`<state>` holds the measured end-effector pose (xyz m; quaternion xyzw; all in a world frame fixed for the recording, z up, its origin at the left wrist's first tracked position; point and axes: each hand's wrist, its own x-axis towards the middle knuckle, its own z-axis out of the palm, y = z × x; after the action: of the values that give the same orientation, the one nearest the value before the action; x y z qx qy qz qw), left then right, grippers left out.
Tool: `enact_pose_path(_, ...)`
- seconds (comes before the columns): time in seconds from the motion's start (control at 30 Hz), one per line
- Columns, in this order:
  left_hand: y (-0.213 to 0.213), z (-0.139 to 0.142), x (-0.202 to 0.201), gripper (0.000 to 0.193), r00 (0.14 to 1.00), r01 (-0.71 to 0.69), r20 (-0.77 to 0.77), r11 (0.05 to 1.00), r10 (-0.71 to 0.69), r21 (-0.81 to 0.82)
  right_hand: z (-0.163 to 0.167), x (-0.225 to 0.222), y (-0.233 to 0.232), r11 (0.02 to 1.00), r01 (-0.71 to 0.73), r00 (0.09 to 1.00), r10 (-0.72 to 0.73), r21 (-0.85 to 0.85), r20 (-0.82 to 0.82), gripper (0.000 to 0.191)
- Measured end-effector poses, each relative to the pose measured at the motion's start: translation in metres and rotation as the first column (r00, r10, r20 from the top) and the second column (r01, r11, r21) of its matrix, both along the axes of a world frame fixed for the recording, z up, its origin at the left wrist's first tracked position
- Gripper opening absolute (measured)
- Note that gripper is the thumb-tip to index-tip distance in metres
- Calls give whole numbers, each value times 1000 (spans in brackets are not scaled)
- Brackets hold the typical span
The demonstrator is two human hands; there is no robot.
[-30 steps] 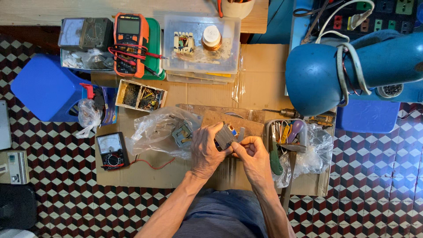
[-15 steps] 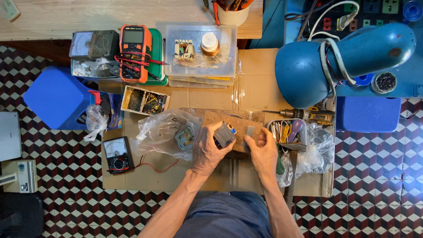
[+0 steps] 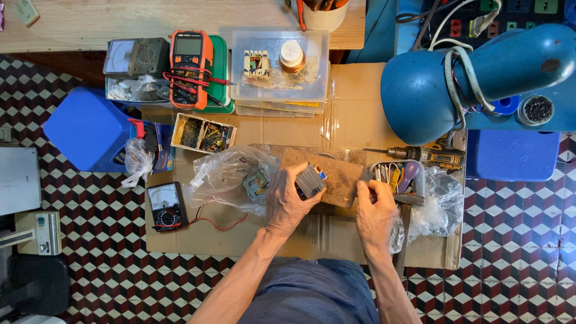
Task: The person assembles a small electronic device by inserting metal shims into a component and tapping them with a hammer. They handle the component, shims, and hammer, working on a cluttered workbench with tools and parts.
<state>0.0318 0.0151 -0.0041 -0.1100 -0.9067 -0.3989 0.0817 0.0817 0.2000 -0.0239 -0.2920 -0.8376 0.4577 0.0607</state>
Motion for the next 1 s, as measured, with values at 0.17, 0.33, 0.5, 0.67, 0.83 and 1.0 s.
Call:
enact_pose_path(0.17, 1, 1, 2, 68, 999, 13, 38, 1000, -13, 10, 4, -7, -17, 976, -217, 972, 215, -11, -96, 17)
enact_pose_path(0.33, 2, 2, 3, 67, 993, 11, 116, 1000, -14, 19, 19, -4, -15, 993, -86, 996, 86, -80, -9, 19)
enact_pose_path(0.5, 3, -1, 1, 69, 988, 34, 152, 999, -39, 35, 42, 4, -21, 913, 43, 999, -48, -406, -3, 11)
enact_pose_path(0.67, 2, -4, 1, 70, 989, 21, 145, 999, -28, 47, 53, 8, -42, 965, -130, 983, 95, -228, -157, 14)
enact_pose_path(0.83, 1, -7, 1, 71, 986, -4, 167, 998, -7, 65, 53, 8, -47, 967, -254, 939, 242, -20, -246, 17)
enact_pose_path(1.0, 0, -9, 1, 72, 988, 9, 152, 998, -18, 61, 48, 7, -49, 965, -263, 931, 254, 0, -263, 17)
